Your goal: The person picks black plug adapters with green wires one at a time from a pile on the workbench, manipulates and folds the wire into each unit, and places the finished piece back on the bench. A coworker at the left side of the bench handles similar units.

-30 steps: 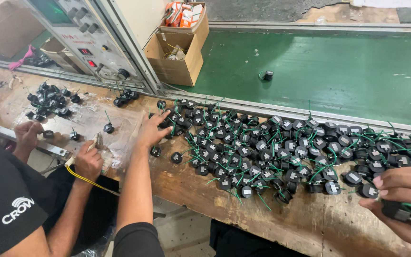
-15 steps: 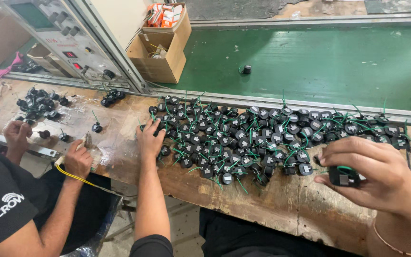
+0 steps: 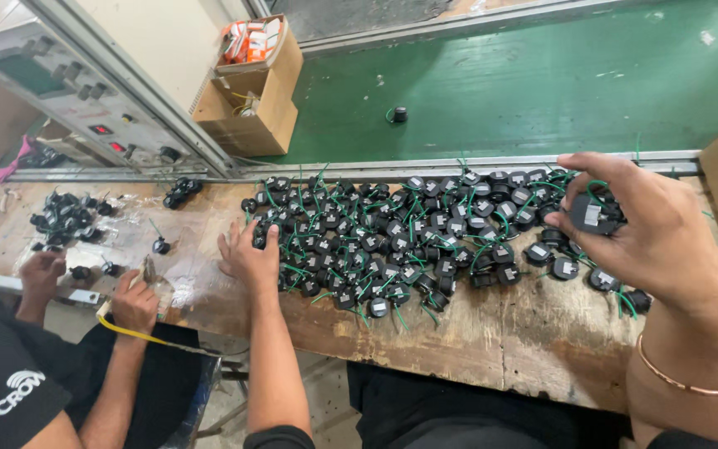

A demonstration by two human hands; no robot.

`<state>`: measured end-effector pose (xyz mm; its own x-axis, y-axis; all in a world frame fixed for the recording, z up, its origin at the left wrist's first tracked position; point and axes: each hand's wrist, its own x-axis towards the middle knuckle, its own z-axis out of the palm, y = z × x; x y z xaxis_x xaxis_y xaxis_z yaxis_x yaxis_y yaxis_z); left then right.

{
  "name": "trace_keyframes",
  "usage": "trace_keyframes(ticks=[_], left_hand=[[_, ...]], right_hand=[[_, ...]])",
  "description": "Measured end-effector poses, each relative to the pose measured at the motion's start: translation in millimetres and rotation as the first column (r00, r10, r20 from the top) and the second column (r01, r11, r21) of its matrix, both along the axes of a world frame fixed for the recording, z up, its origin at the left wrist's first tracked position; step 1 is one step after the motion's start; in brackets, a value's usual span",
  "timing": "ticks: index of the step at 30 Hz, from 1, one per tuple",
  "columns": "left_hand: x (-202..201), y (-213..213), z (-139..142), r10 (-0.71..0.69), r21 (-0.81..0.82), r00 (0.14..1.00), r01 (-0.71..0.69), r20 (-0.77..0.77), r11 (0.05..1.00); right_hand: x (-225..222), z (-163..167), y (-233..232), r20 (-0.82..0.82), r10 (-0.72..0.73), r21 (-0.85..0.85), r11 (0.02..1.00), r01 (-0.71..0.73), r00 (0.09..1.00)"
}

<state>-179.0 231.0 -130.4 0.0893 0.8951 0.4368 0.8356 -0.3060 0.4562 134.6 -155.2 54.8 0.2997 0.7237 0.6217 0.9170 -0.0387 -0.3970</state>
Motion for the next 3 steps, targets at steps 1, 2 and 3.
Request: trace_keyframes(ticks=[1, 2, 3], left_hand=[[10.5, 0.3, 0.7, -0.139, 0.045, 0.983, 0.135, 0.117, 0.990], [19.8, -0.2, 0.6, -0.274, 0.097, 0.935, 0.258, 0.225, 0.961], [27.8, -2.7, -1.5, -0.395, 0.156, 0.859, 0.363, 0.326, 0.918]], right_hand=[[2.3, -0.6, -3.2, 0.002, -0.009, 0.007, 1.000, 0.009, 1.000], [4.4, -1.6, -6.0, 0.002, -0.014, 0.007, 1.000, 0.014, 1.000], [5.8, -2.8, -7.8, 0.002, -0.013, 0.003, 1.000, 0.013, 1.000]])
